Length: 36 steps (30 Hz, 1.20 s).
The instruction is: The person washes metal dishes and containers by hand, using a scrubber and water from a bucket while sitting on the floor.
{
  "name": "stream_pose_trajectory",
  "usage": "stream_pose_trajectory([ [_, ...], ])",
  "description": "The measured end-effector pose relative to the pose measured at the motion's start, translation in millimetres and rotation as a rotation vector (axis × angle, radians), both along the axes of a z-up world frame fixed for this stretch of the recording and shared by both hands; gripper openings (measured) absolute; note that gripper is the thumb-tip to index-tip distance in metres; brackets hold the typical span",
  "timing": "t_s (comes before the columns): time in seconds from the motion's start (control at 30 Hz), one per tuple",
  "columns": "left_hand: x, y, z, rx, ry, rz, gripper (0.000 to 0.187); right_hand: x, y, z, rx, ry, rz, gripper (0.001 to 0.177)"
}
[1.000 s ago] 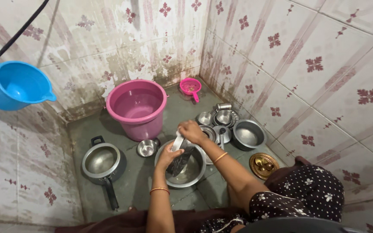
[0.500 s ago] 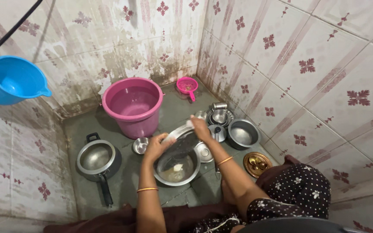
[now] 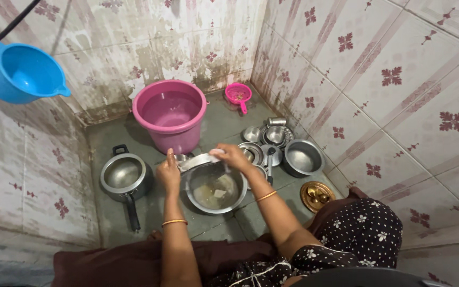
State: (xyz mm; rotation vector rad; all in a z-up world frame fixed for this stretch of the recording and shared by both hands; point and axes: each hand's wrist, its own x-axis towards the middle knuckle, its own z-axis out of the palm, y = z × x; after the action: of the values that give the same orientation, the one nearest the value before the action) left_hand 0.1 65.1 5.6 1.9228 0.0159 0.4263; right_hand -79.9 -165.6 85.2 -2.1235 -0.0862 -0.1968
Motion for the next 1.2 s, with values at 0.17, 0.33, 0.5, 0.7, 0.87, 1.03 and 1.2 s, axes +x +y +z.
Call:
stream_pose_trajectory([
  [0.17, -10.9, -28.7, 1.8, 0.182, 0.02, 0.044, 0.071, -1.0, 13.5, -2.0, -0.346, -0.34, -0.034, 0.045],
  [0.33, -9.8, -31.4, -0.8, 0.166, 0.004, -0.017, 0.072, -1.5, 42.2, 1.6, -0.524, -0.437, -0.068, 0.051],
  [0.5, 16.7, 1.0, -23.6, -0.162, 0.179, -0.128, 0.075, 19.7, -2.9, -38.4, -0.126, -0.176, -0.092, 0.051],
  [0.7, 10.4, 8.3, -0.7, 0.01, 0.071, -0.042, 0.07, 38.8, -31.0, -79.6, -0.013, -0.126, -0.209, 0.056],
  [0.87, -25.7, -46.0, 32.2, 0.412, 0.127, -0.067, 0.073, 9.6, 35.1, -38.1, -0.423, -0.401, -0.162, 0.048],
  [1.03, -11.9, -37.9, 17.8, 0.308, 0.143, -0.121, 0.077, 0.7, 37.3, -4.1, -0.412, -0.349, -0.161, 0.048],
  [1.2, 15.0, -2.5, -1.5, -0.081, 0.137, -0.104, 0.078, 20.0, -15.8, -41.1, 0.189, 0.038, -0.203, 0.044],
])
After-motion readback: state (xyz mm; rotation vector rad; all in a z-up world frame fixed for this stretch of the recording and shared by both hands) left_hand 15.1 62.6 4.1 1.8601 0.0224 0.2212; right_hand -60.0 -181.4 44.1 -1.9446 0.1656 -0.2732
